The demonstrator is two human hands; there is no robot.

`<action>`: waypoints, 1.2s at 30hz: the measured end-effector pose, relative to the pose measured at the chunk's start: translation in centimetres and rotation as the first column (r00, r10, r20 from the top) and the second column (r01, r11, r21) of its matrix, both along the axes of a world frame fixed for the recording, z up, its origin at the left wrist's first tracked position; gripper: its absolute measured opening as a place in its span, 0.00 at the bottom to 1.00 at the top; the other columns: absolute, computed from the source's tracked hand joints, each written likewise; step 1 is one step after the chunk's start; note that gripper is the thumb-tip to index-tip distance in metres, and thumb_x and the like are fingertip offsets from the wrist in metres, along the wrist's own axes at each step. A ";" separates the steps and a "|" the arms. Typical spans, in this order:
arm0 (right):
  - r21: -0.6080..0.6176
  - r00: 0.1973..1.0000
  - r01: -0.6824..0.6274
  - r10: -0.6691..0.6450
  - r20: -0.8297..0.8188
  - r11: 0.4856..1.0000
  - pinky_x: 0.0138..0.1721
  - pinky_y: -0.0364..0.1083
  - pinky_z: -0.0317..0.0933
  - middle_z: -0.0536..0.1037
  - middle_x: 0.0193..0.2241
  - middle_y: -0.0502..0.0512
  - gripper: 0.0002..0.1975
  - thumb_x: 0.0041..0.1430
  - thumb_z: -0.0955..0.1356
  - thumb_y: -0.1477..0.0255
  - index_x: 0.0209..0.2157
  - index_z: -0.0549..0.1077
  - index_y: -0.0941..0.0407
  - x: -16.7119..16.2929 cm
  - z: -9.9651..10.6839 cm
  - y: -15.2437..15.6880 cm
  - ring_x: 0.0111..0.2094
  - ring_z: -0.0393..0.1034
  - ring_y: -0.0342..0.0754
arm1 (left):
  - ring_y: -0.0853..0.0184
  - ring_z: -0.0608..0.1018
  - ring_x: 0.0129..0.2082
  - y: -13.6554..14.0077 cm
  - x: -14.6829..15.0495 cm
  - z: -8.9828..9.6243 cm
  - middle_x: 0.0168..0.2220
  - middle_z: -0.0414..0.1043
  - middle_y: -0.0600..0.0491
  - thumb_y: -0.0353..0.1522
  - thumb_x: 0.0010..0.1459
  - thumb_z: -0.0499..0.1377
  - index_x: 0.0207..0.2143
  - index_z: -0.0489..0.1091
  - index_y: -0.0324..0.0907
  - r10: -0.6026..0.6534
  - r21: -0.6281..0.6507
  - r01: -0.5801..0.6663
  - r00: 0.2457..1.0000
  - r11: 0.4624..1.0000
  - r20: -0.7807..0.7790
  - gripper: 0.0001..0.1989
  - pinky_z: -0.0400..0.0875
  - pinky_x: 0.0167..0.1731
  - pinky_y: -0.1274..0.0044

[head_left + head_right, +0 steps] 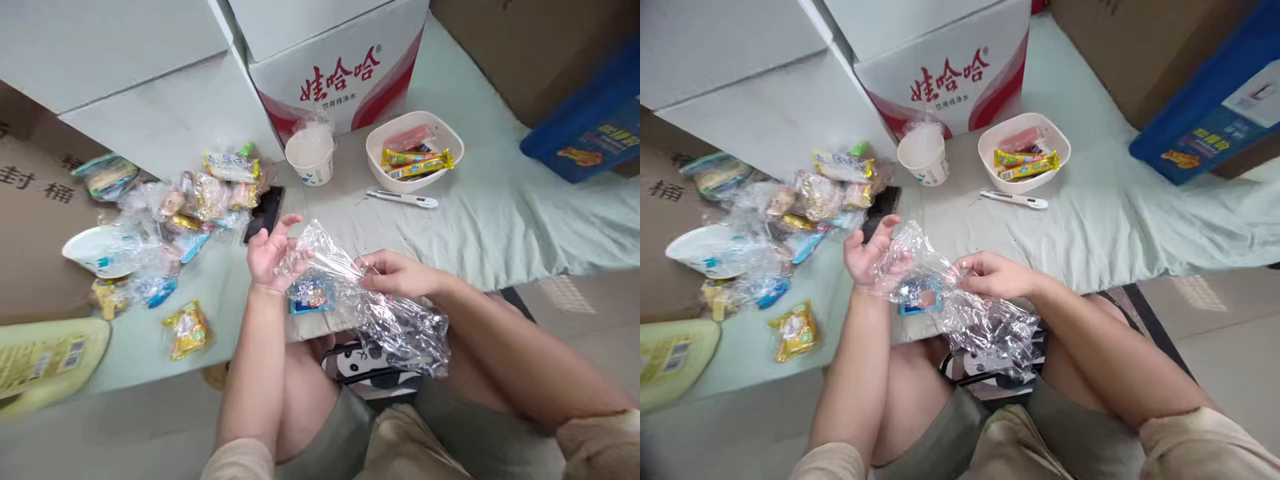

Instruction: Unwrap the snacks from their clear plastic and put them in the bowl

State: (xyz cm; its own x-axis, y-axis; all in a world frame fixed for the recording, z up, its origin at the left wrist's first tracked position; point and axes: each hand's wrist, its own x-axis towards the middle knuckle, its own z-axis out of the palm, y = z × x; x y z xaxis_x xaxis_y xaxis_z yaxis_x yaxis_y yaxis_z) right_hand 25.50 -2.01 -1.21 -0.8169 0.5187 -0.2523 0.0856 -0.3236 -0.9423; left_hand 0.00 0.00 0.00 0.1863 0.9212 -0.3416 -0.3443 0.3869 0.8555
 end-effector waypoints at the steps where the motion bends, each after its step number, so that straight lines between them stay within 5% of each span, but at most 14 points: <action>1: 0.039 0.998 0.001 -0.003 0.056 0.999 0.18 0.39 0.54 0.63 0.18 0.41 0.11 0.59 0.65 0.67 0.40 0.72 0.57 -0.3 -0.4 0.0 0.17 0.58 0.37 | 0.64 0.74 0.18 0.3 0.7 -0.7 0.21 0.72 0.53 0.55 0.54 0.55 0.49 0.67 0.43 0.061 0.012 -0.060 0.996 0.998 -0.064 0.29 0.62 0.16 0.79; 7: 0.320 0.953 0.079 -0.166 0.255 0.944 0.19 0.39 0.50 0.64 0.14 0.42 0.14 0.59 0.63 0.75 0.45 0.76 0.60 -1.2 -1.4 -0.1 0.16 0.57 0.37 | 0.67 0.74 0.16 1.2 2.4 -2.5 0.22 0.72 0.55 0.51 0.54 0.59 0.44 0.66 0.45 0.254 0.073 -0.243 0.943 0.967 -0.217 0.23 0.61 0.17 0.80; 13: 0.308 0.917 0.240 -0.319 0.239 0.921 0.19 0.40 0.51 0.63 0.15 0.42 0.20 0.59 0.62 0.76 0.51 0.74 0.60 -1.1 -0.9 0.1 0.17 0.58 0.39 | 0.74 0.61 0.09 1.1 1.8 -2.4 0.17 0.67 0.59 0.50 0.54 0.59 0.39 0.68 0.44 0.240 0.012 -0.249 0.922 0.969 -0.304 0.20 0.45 0.11 0.81; 16: 0.255 0.880 0.350 -0.409 0.239 0.901 0.18 0.40 0.52 0.63 0.15 0.41 0.21 0.60 0.62 0.74 0.54 0.72 0.59 -1.2 -0.7 0.1 0.16 0.58 0.40 | 0.69 0.70 0.15 0.8 1.7 -2.2 0.20 0.71 0.55 0.52 0.51 0.60 0.39 0.70 0.43 0.191 0.004 -0.192 0.972 0.981 -0.135 0.23 0.54 0.13 0.80; 22: 0.249 0.862 0.417 -0.468 0.196 0.874 0.20 0.41 0.55 0.66 0.17 0.44 0.19 0.64 0.62 0.70 0.54 0.72 0.59 -1.4 -1.0 0.2 0.18 0.61 0.41 | 0.65 0.81 0.32 0.9 1.7 -1.6 0.35 0.79 0.51 0.51 0.52 0.60 0.42 0.71 0.44 0.326 0.082 -0.345 0.927 0.935 0.184 0.23 0.73 0.30 0.76; 28: 0.342 0.855 0.434 -0.501 0.135 0.833 0.22 0.41 0.54 0.67 0.18 0.44 0.18 0.64 0.63 0.70 0.52 0.74 0.58 -1.5 -1.6 0.3 0.19 0.61 0.40 | 0.60 0.83 0.37 0.4 3.4 -2.2 0.38 0.80 0.45 0.44 0.50 0.66 0.44 0.71 0.38 -0.040 -0.102 0.047 0.996 0.994 0.076 0.24 0.77 0.39 0.71; 32: 0.311 0.854 0.447 -0.503 0.131 0.839 0.21 0.41 0.54 0.68 0.18 0.43 0.18 0.64 0.63 0.69 0.54 0.72 0.57 -1.4 -1.6 0.2 0.18 0.60 0.40 | 0.66 0.82 0.28 -0.3 3.9 -1.8 0.33 0.80 0.51 0.36 0.48 0.69 0.44 0.69 0.42 -0.070 -0.091 0.058 0.988 0.994 -0.138 0.21 0.75 0.32 0.76; 36: 0.284 0.840 0.477 -0.526 0.130 0.832 0.22 0.41 0.56 0.67 0.18 0.43 0.18 0.66 0.62 0.71 0.56 0.70 0.56 -1.3 -1.4 0.2 0.18 0.60 0.40 | 0.66 0.80 0.23 -1.0 3.7 -1.5 0.27 0.78 0.54 0.40 0.53 0.66 0.49 0.67 0.45 -0.200 -0.123 0.170 0.930 0.978 -0.308 0.23 0.71 0.23 0.78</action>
